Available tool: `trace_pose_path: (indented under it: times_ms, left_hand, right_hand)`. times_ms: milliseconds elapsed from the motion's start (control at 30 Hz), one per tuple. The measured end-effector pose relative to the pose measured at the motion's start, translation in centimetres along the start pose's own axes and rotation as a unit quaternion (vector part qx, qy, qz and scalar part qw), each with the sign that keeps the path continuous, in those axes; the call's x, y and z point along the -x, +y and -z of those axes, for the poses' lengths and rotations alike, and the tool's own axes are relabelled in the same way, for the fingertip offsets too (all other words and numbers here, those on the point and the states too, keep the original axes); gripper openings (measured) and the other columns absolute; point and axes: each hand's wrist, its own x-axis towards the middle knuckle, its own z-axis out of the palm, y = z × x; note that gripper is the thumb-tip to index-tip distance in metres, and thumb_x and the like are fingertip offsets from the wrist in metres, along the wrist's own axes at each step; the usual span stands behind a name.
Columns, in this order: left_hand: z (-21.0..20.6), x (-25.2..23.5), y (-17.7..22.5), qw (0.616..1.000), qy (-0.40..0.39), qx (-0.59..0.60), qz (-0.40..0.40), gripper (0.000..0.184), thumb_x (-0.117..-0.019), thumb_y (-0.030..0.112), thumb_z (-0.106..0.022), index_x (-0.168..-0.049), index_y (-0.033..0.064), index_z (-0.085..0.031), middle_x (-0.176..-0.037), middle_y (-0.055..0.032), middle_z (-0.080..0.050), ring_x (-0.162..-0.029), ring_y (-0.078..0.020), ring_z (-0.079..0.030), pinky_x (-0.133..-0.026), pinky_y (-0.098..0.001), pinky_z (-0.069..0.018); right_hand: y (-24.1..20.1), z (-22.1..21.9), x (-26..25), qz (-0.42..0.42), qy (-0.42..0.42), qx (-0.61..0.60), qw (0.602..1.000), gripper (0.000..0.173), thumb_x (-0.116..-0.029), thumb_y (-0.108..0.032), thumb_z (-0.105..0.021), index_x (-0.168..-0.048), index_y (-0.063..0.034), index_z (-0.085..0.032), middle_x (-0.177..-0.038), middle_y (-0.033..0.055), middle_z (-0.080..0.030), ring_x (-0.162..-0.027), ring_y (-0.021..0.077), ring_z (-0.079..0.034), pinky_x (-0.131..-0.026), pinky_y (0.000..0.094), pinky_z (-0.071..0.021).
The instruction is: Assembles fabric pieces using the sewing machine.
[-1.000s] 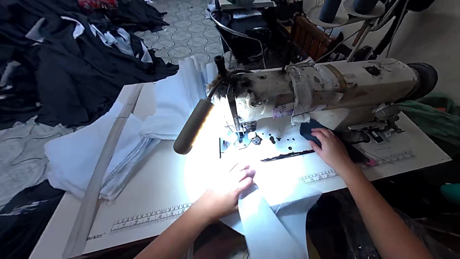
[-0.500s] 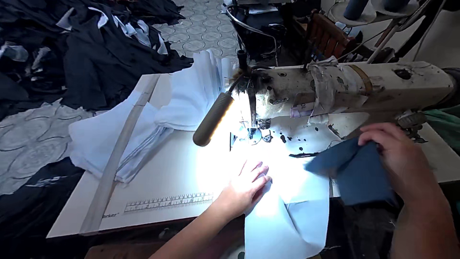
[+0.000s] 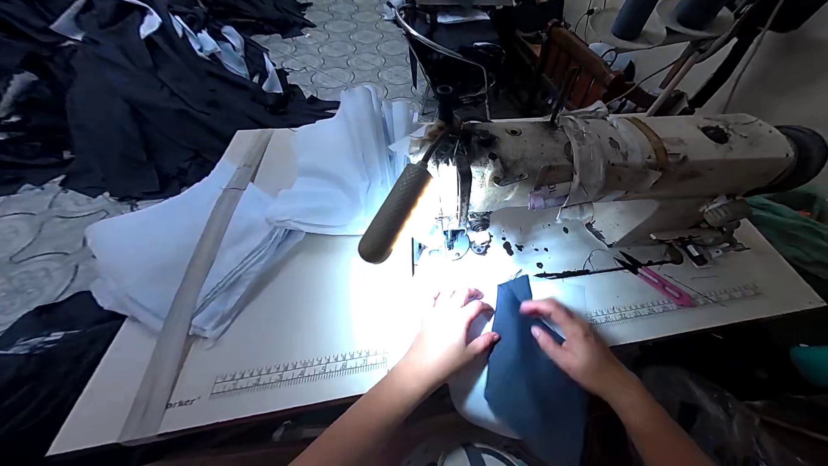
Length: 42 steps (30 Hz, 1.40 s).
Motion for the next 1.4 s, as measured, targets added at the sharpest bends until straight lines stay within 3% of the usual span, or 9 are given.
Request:
trace_pose_path:
  times_ms: [133, 300, 467, 600, 700, 800, 900, 1067, 1400]
  left_hand:
    - [-1.7, 0.3, -0.7, 0.995, 0.073, -0.042, -0.058, 0.039, -0.0932, 0.04, -0.065, -0.116, 0.0092, -0.073, -0.127, -0.0135, -0.069, -0.123, -0.0353, -0.062, -0.102, -0.0648, -0.0418]
    - [-2.0, 0.5, -0.7, 0.992, 0.093, -0.033, -0.075, 0.026, -0.0942, 0.013, -0.058, -0.114, 0.0065, -0.073, -0.125, -0.0148, -0.069, -0.123, -0.0375, -0.062, -0.1, -0.0664, -0.0435]
    - [-0.6, 3.7, 0.6, 0.985, 0.143, 0.021, -0.099, 0.023, -0.09, 0.013, -0.066, -0.104, -0.0053, -0.071, -0.106, -0.0179, -0.072, -0.104, -0.0222, -0.069, -0.097, -0.0365, -0.051]
    - [-0.3, 4.8, 0.3, 0.997, 0.035, 0.046, 0.041, 0.026, -0.0837, 0.003, -0.071, -0.102, -0.0151, -0.068, -0.099, -0.0287, -0.071, -0.095, -0.0379, -0.07, -0.088, -0.0506, -0.0538]
    - [-1.2, 2.2, -1.0, 0.988, 0.133, 0.047, -0.068, 0.027, -0.0986, 0.012, -0.052, -0.092, -0.0057, -0.071, -0.091, -0.018, -0.071, -0.092, -0.0272, -0.071, -0.084, -0.0437, -0.0565]
    - [0.5, 0.5, -0.6, 0.978, 0.142, 0.148, -0.039, 0.043, -0.1068, 0.027, -0.044, -0.103, -0.0051, -0.072, -0.103, -0.0119, -0.072, -0.103, -0.0101, -0.066, -0.096, -0.0282, -0.0502]
    - [1.2, -1.2, -0.2, 0.993, 0.07, 0.076, 0.05, 0.058, -0.0971, 0.045, -0.06, -0.117, -0.0089, -0.069, -0.116, -0.0246, -0.07, -0.112, -0.0318, -0.067, -0.097, -0.0475, -0.0509]
    - [-0.7, -1.6, -0.8, 0.989, 0.062, 0.096, 0.098, 0.039, -0.0948, 0.016, -0.057, -0.122, -0.0108, -0.065, -0.119, -0.0269, -0.066, -0.113, -0.0337, -0.066, -0.099, -0.047, -0.0507]
    - [-1.6, -0.9, -1.3, 0.984, 0.081, 0.13, 0.092, 0.041, -0.0957, 0.018, -0.058, -0.126, -0.0079, -0.064, -0.128, -0.0241, -0.064, -0.121, -0.0273, -0.063, -0.104, -0.0404, -0.0488]
  right_hand:
    - [-0.1, 1.0, 0.3, -0.141, -0.02, 0.125, 0.982, 0.046, -0.0794, -0.042, -0.082, -0.093, 0.0009, -0.073, -0.098, 0.0204, -0.068, -0.097, 0.0417, -0.066, -0.085, 0.0631, -0.0477]
    - [-1.9, 0.9, -1.1, -0.084, 0.03, -0.05, 0.995, 0.02, -0.0915, -0.017, -0.064, -0.086, 0.0027, -0.067, -0.087, 0.0093, -0.066, -0.082, 0.0135, -0.064, -0.075, 0.0309, -0.0523]
    - [-5.4, 2.9, -6.0, -0.038, -0.101, -0.494, 0.863, 0.011, -0.0955, -0.015, -0.06, -0.105, -0.0182, -0.063, -0.095, -0.0201, -0.07, -0.088, -0.0096, -0.064, -0.081, 0.0158, -0.0548]
    - [-2.3, 4.2, -7.7, -0.178, -0.272, -0.268, 0.907, 0.008, -0.098, -0.01, -0.062, -0.1, -0.002, -0.063, -0.084, -0.0038, -0.064, -0.076, -0.0025, -0.06, -0.073, 0.0186, -0.0515]
    - [0.0, 3.6, -7.5, -0.199, -0.33, -0.04, 0.922, 0.028, -0.0982, -0.019, -0.068, -0.101, 0.0085, -0.061, -0.09, 0.0171, -0.059, -0.083, 0.0232, -0.053, -0.078, 0.0411, -0.0436]
    - [-0.1, 3.2, -6.7, -0.222, -0.3, 0.011, 0.928, 0.033, -0.0978, -0.024, -0.07, -0.105, 0.0075, -0.064, -0.095, 0.0199, -0.063, -0.089, 0.0289, -0.058, -0.082, 0.0465, -0.0462]
    - [-0.6, 2.9, -5.8, -0.235, -0.263, 0.015, 0.936, 0.037, -0.0971, -0.026, -0.07, -0.115, 0.0049, -0.065, -0.106, 0.0211, -0.067, -0.098, 0.0329, -0.063, -0.088, 0.0513, -0.0477]
    - [1.3, 5.5, -1.9, -0.214, -0.186, -0.057, 0.957, 0.071, -0.0892, -0.007, -0.073, -0.153, -0.0025, -0.042, -0.103, 0.0186, -0.067, -0.089, 0.0275, -0.064, -0.083, 0.0436, -0.053]
    - [3.7, 4.9, 0.3, -0.217, 0.021, 0.086, 0.972, 0.054, -0.0773, -0.03, -0.088, -0.115, 0.0054, -0.07, -0.12, 0.0296, -0.062, -0.11, 0.0449, -0.061, -0.09, 0.0565, -0.0513]
